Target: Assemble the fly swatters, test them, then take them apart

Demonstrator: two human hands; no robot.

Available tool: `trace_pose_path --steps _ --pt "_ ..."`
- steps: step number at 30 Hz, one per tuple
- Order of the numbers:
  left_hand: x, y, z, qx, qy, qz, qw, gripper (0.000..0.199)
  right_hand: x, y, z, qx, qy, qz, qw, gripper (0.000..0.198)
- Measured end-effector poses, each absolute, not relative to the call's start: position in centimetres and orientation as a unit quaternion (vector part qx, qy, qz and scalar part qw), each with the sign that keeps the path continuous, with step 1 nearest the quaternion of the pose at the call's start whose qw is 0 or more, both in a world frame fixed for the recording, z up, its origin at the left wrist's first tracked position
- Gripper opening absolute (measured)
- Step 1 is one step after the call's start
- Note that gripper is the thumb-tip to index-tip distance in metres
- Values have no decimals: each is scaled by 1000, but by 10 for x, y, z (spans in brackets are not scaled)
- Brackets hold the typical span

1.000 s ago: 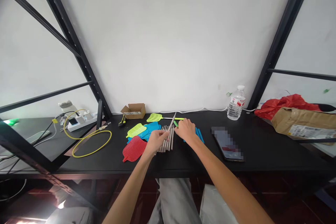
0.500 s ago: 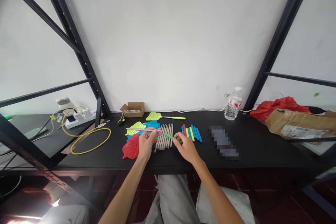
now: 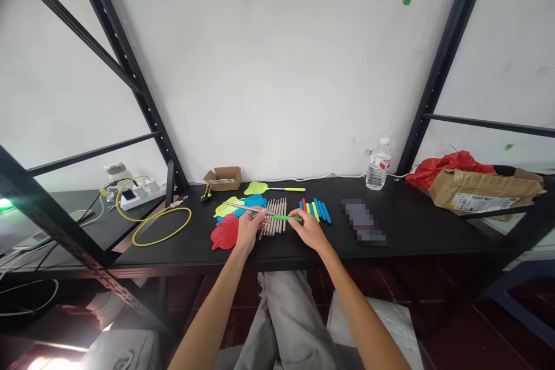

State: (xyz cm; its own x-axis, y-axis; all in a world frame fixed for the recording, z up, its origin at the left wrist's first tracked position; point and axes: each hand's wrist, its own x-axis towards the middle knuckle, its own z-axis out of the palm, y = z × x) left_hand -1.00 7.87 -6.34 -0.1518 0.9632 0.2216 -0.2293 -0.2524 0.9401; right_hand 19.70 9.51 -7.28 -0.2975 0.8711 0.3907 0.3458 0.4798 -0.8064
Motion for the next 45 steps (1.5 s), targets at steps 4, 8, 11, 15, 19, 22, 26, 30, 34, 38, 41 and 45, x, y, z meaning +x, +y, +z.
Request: trace_pose_path --steps 4,8,11,15,19,22,26,30,34,38,41,45 --pt "-10 77 -63 460 398 643 466 48 198 96 -74 -405 -741 318 431 30" --pt "-11 77 -63 460 399 639 470 47 198 98 -75 -403 -723 347 441 31" --pt "-11 78 -64 456 396 640 476 46 198 99 -75 -405 -715 350 450 32" --pt "-11 78 -65 459 404 634 473 45 198 99 -74 -401 -711 355 455 31" --pt "-11 79 -65 472 410 620 475 47 198 98 -73 -388 -708 370 459 30" --pt "-11 78 -64 488 406 610 474 45 198 97 -73 -387 -711 374 453 29" --pt "-10 78 -64 523 405 598 452 42 197 94 -70 -381 -729 374 429 28" --pt "-10 79 -65 563 388 578 446 42 196 89 -66 -367 -760 356 402 31" --pt "-9 79 -66 588 380 558 445 43 196 88 -65 -357 -777 346 387 37" --pt "-10 79 -65 541 391 590 455 50 197 94 -70 -359 -756 360 412 36" --pt "-12 79 -65 467 398 651 448 48 198 97 -73 -376 -733 364 435 34" --pt "-14 79 -64 447 403 676 425 46 198 96 -74 -378 -732 362 437 33"
